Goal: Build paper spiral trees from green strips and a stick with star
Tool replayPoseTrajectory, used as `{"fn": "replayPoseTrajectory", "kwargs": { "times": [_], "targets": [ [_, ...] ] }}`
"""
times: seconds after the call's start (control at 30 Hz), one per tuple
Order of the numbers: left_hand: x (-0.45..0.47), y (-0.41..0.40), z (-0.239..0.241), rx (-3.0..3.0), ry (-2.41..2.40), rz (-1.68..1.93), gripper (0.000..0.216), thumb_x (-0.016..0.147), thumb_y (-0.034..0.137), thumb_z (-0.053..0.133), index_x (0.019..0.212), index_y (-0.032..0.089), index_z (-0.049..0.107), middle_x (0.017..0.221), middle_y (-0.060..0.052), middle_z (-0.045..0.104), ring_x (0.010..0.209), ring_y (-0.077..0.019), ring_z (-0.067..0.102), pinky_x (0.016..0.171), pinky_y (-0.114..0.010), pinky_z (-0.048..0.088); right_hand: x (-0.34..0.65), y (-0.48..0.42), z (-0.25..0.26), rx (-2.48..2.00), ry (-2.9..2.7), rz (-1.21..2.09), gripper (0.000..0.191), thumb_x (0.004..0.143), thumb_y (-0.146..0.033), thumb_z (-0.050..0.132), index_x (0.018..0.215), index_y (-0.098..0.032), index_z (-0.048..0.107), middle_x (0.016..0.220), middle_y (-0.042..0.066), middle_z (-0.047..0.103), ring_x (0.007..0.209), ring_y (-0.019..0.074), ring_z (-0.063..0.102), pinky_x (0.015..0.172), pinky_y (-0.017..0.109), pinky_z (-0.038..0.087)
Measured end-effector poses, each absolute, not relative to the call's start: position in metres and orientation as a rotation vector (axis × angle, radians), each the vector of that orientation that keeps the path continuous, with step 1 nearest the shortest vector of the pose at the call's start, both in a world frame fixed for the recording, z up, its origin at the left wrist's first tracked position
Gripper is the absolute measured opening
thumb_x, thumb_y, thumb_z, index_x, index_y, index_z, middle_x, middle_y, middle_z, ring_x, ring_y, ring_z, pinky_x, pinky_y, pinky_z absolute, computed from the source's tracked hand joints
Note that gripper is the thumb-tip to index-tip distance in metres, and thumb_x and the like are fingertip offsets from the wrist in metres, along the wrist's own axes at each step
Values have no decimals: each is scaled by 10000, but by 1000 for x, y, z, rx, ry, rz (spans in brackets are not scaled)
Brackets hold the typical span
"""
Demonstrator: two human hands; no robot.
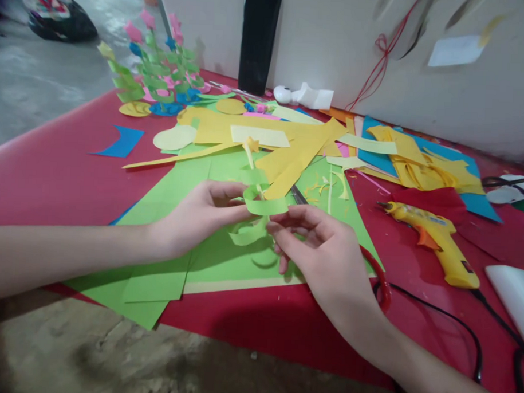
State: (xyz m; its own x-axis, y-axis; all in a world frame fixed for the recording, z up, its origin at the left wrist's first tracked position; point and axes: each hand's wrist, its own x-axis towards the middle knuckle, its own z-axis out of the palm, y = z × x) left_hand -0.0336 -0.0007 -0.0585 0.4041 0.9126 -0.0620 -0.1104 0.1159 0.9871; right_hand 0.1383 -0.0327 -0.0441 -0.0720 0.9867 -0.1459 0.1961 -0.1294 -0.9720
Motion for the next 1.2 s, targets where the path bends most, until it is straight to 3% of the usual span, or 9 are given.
{"fn": "replayPoseTrajectory", "kwargs": {
  "times": [0.27,0.53,0.77,0.97,1.2],
  "targets": [
    [-33,1,-57,1285,836,930,55,710,140,597,700,124,649,665,16,593,637,-78,530,603,-184,429,139,-32,-49,-1403,-1283,1347,134,638,-269,736,737,-233,653,561,-55,618,400,80,540,388,169,463],
    [-33,1,-56,1332,870,932,80,717,157,612,722,147,691,769,-2,639,673,-91,548,581,-186,418,138,-34,-43,-1462,-1240,1348,113,683,-291,711,752,-209,676,552,-29,593,445,67,512,400,153,440],
    [-32,0,-54,1231,839,881,146,707,287,675,771,155,672,730,12,644,633,-82,534,562,-190,400,136,-31,-36,-1417,-1204,1309,85,673,-297,721,680,-220,686,516,-35,570,442,61,496,385,145,414],
    [-32,-1,-54,1160,791,898,110,702,238,687,750,143,658,734,13,640,661,-70,546,612,-179,427,139,-29,-34,-1415,-1158,1343,92,682,-287,713,690,-205,673,532,-29,564,437,76,502,366,173,415],
    [-34,-4,-56,1087,751,876,128,641,207,735,729,163,654,703,22,606,622,-64,517,543,-175,399,141,-23,-32,-1417,-1146,1423,136,696,-296,691,628,-188,644,498,-42,516,426,57,468,363,154,363]
  ]
}}
